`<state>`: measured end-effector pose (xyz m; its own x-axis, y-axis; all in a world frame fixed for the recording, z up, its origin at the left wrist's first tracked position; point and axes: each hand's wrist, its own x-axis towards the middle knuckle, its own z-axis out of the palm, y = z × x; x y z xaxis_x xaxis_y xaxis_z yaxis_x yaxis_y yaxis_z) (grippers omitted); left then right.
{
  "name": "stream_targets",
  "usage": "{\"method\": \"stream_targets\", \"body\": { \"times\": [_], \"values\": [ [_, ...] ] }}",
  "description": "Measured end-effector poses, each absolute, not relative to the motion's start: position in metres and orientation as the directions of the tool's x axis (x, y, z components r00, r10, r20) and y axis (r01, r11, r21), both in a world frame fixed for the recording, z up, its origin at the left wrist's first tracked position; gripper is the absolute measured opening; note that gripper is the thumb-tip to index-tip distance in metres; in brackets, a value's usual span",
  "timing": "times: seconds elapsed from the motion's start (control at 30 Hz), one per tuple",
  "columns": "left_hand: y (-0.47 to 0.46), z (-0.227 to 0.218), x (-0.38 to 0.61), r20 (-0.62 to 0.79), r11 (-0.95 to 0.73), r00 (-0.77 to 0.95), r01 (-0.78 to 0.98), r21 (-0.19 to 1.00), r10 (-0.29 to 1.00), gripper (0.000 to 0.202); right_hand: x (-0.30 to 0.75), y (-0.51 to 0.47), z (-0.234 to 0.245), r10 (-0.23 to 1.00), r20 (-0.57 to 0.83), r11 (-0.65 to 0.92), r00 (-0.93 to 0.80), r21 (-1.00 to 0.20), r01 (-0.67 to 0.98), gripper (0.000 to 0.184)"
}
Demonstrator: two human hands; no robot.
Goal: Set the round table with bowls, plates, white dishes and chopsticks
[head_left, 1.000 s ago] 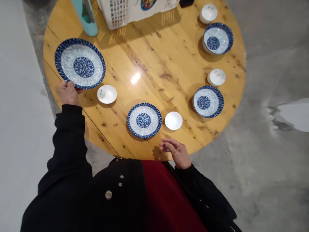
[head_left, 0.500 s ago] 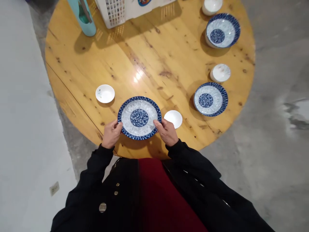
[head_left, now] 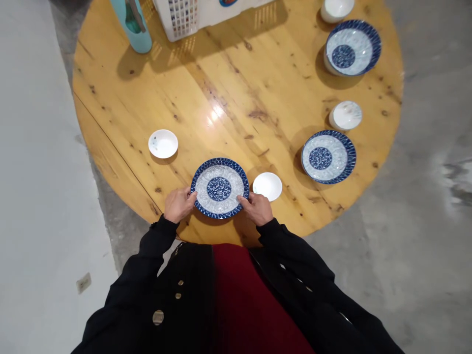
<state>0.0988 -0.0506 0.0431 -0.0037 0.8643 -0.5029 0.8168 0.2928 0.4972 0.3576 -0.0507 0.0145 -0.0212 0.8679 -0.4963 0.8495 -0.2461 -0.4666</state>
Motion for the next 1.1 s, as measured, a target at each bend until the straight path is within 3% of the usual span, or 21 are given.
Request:
{"method": "stream_targets", "body": {
  "times": [0.2,0.53,0.73,0.93,1.0,1.1],
  "values": [
    [-0.038,0.043,0.101,-0.544,0.237,-0.002,0.902,0.362,0.839,0.037,0.354,-0.041,0.019,0.843,-0.536,-0.219,0.045,-0.265,0.939,0.043],
    [-0.028,0.037,0.097,-0.570,0.226,-0.013,0.926,0.304,0.821,0.042,0.352,-0.037,0.015,0.817,-0.568,-0.246,0.099,-0.187,0.951,0.048],
    [-0.028,0.035,0.096,-0.532,0.228,-0.021,0.917,0.328,0.847,0.044,0.353,-0.039,0.002,0.886,-0.456,-0.217,0.083,-0.248,0.944,0.051],
    [-0.026,0.032,0.092,-0.480,0.250,-0.072,0.915,0.317,0.874,0.043,0.356,-0.047,0.003,0.891,-0.445,-0.244,0.093,-0.296,0.923,0.051],
    [-0.023,0.028,0.092,-0.462,0.264,-0.070,0.890,0.371,0.884,0.039,0.354,-0.051,0.002,0.886,-0.454,-0.286,0.096,-0.371,0.883,0.047],
    [-0.015,0.017,0.093,-0.443,0.226,0.024,0.835,0.502,0.896,0.039,0.346,-0.055,-0.005,0.895,-0.445,-0.330,0.035,-0.605,0.725,0.034]
  ]
}}
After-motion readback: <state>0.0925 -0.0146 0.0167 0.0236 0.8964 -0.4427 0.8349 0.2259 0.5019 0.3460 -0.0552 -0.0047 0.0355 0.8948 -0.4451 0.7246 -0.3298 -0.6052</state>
